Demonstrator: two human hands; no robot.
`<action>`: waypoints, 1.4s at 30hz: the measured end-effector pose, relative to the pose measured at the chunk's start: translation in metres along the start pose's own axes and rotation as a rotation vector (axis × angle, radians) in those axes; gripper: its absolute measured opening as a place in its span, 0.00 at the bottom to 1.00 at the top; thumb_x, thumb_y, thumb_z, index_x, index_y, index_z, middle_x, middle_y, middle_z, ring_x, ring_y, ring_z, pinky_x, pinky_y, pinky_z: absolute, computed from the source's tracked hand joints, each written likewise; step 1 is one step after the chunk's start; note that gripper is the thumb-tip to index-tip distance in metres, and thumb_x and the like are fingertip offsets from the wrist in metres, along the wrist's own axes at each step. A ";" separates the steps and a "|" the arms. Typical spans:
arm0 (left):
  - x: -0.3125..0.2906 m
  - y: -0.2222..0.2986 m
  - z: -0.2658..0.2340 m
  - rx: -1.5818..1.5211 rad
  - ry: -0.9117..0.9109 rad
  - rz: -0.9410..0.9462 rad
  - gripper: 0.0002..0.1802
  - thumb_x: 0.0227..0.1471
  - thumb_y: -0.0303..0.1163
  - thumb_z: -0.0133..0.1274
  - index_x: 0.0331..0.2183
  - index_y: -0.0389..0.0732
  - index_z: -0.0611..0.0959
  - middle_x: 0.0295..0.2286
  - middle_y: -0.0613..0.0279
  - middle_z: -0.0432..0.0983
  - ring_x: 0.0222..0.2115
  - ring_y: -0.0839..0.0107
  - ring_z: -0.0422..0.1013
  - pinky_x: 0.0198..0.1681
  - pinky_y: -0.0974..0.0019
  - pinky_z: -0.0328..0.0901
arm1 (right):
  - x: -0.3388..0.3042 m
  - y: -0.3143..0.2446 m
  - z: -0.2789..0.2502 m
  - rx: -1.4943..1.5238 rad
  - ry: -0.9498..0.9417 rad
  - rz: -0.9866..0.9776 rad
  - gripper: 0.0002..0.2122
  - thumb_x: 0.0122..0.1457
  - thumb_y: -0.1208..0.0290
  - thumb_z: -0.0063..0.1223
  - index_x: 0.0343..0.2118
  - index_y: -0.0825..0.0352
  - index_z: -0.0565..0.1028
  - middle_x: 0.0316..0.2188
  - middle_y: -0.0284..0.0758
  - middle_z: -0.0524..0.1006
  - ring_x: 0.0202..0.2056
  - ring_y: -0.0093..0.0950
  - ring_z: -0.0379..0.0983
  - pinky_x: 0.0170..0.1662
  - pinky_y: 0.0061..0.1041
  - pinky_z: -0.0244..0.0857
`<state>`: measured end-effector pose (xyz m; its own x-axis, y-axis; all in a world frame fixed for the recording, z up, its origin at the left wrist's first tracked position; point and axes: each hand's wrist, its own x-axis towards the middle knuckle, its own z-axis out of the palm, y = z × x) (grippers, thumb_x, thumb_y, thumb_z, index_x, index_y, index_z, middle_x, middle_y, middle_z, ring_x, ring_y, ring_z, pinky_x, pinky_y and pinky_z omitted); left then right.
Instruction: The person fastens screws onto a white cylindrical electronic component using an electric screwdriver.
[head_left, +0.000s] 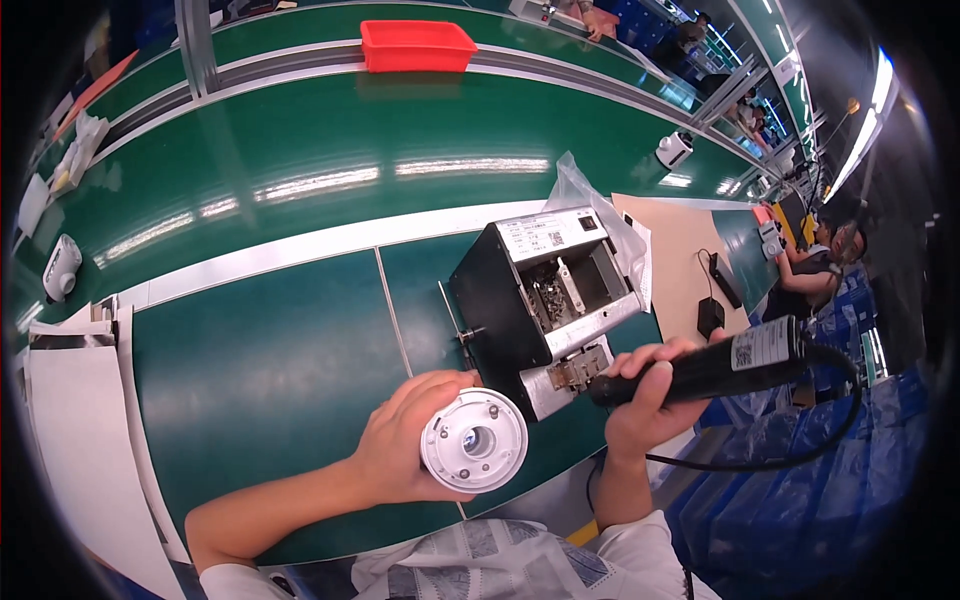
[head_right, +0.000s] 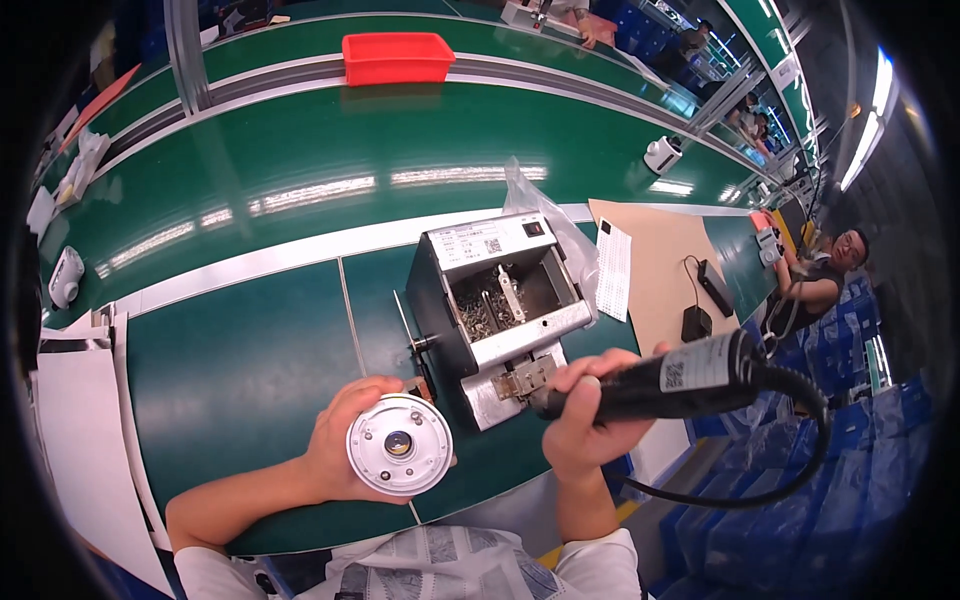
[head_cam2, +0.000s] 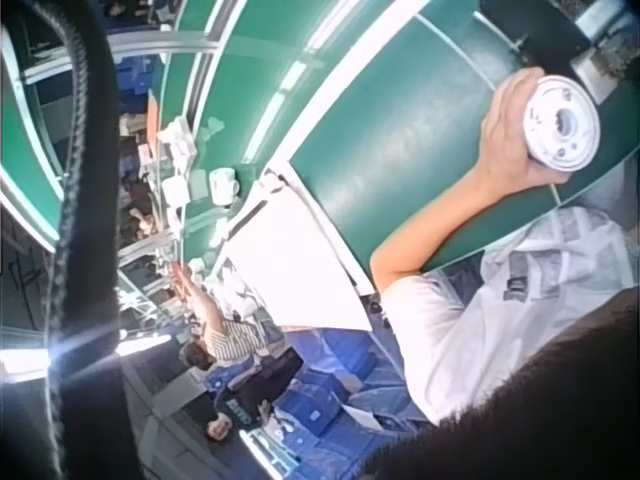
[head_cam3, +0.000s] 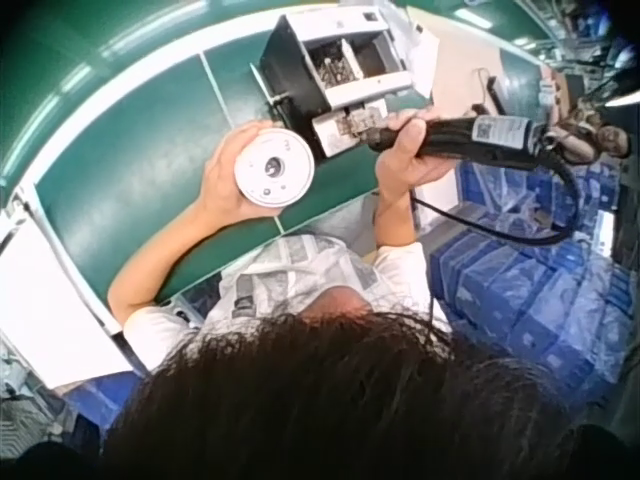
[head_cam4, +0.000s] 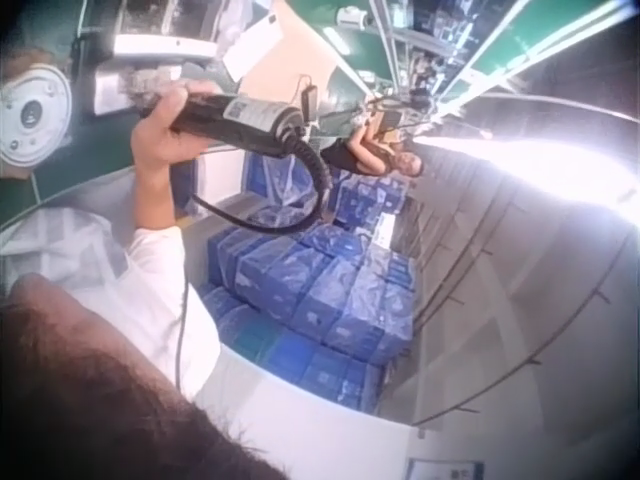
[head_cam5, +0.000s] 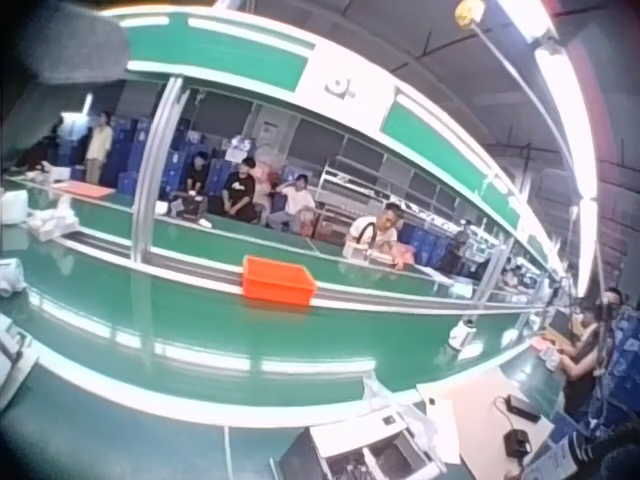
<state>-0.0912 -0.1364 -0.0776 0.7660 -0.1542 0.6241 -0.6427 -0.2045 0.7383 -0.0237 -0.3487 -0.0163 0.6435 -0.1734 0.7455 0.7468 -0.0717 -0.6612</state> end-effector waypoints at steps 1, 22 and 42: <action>0.000 0.000 -0.001 0.007 0.002 0.000 0.57 0.19 0.41 0.72 0.53 0.41 0.60 0.48 0.48 0.66 0.47 0.50 0.66 0.47 0.56 0.64 | -0.001 -0.005 -0.003 0.025 0.000 0.048 0.29 0.58 0.75 0.45 0.59 0.67 0.44 0.32 0.35 0.64 0.23 0.22 0.65 0.24 0.26 0.66; -0.012 -0.018 0.006 0.063 -0.026 0.136 0.66 0.19 0.46 0.74 0.58 0.44 0.52 0.48 0.39 0.63 0.46 0.50 0.66 0.49 0.53 0.63 | 0.011 0.066 -0.122 -0.263 0.131 0.386 0.13 0.55 0.79 0.48 0.42 0.70 0.62 0.25 0.32 0.68 0.19 0.17 0.65 0.22 0.16 0.61; -0.031 -0.035 0.005 -0.071 0.071 0.101 0.20 0.57 0.31 0.44 0.51 0.42 0.64 0.43 0.43 0.68 0.43 0.49 0.69 0.44 0.50 0.68 | 0.013 0.087 -0.119 -0.224 0.032 0.423 0.18 0.54 0.69 0.52 0.44 0.69 0.61 0.28 0.35 0.68 0.18 0.19 0.65 0.20 0.16 0.61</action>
<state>-0.0924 -0.1294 -0.1243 0.6958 -0.1016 0.7110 -0.7181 -0.1215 0.6853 0.0299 -0.4740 -0.0736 0.8749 -0.2629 0.4066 0.3636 -0.1978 -0.9103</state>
